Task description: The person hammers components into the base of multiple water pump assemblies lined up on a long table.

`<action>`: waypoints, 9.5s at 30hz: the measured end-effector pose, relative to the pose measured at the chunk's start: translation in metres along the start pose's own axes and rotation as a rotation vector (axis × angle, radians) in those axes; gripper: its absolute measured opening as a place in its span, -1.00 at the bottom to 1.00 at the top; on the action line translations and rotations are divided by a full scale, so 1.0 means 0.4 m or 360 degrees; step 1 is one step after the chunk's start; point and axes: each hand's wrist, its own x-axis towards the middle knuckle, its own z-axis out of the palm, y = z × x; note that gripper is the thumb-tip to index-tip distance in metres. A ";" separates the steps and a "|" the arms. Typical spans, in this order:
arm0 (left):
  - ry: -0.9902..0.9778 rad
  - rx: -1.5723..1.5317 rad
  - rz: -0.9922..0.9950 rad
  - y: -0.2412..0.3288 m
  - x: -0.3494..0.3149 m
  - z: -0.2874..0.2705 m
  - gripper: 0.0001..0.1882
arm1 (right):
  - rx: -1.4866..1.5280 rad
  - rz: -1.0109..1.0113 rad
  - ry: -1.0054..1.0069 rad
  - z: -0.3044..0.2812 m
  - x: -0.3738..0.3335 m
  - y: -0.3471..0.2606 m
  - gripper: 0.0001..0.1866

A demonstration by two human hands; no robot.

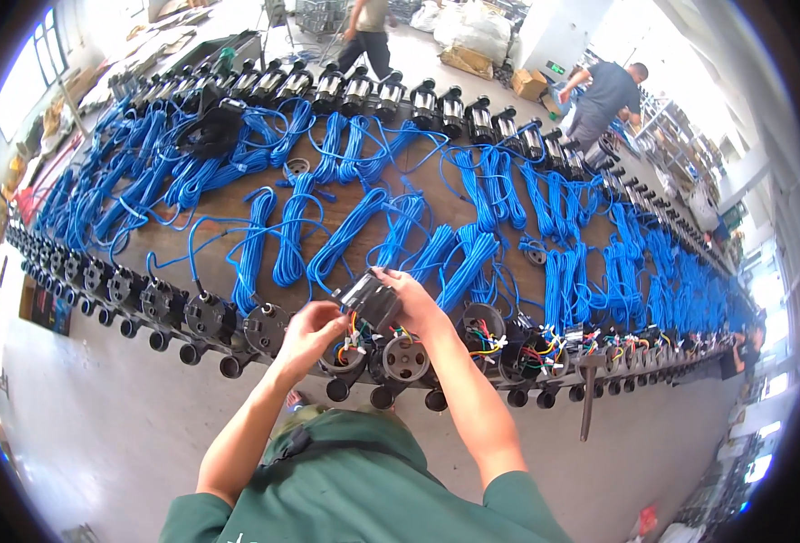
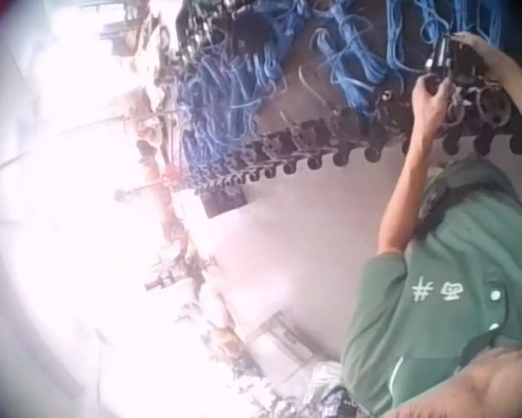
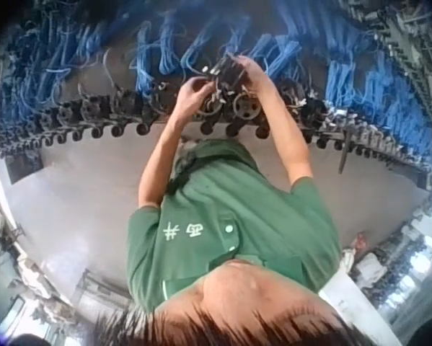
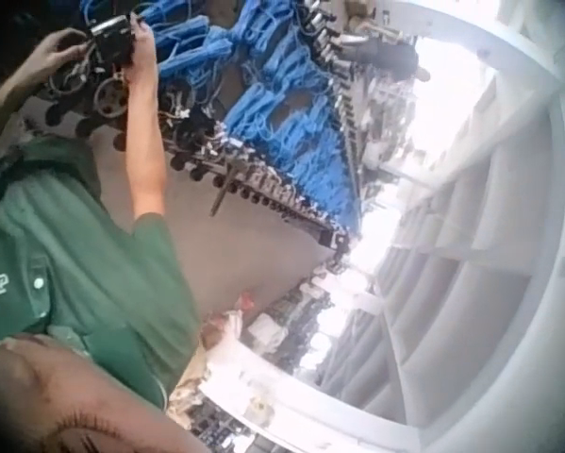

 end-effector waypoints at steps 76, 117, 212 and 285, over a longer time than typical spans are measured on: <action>0.0226 -0.0332 0.0393 -0.146 -0.034 0.067 -0.30 | -0.2411 0.1022 0.2943 -0.844 -0.994 0.237 -0.32; 0.0309 -0.0211 0.0407 -0.146 -0.045 0.062 -0.38 | -0.1809 -0.0305 0.0494 0.230 -0.432 -0.013 -0.69; 0.0046 0.0613 -0.0150 -0.577 -0.127 0.117 -0.37 | -0.1994 -0.0680 0.0572 0.088 -0.409 0.354 -0.84; -0.0186 0.2238 -0.0598 -0.041 0.387 0.308 -0.51 | -0.2667 -0.0716 0.0919 -0.550 -0.553 -0.211 -0.75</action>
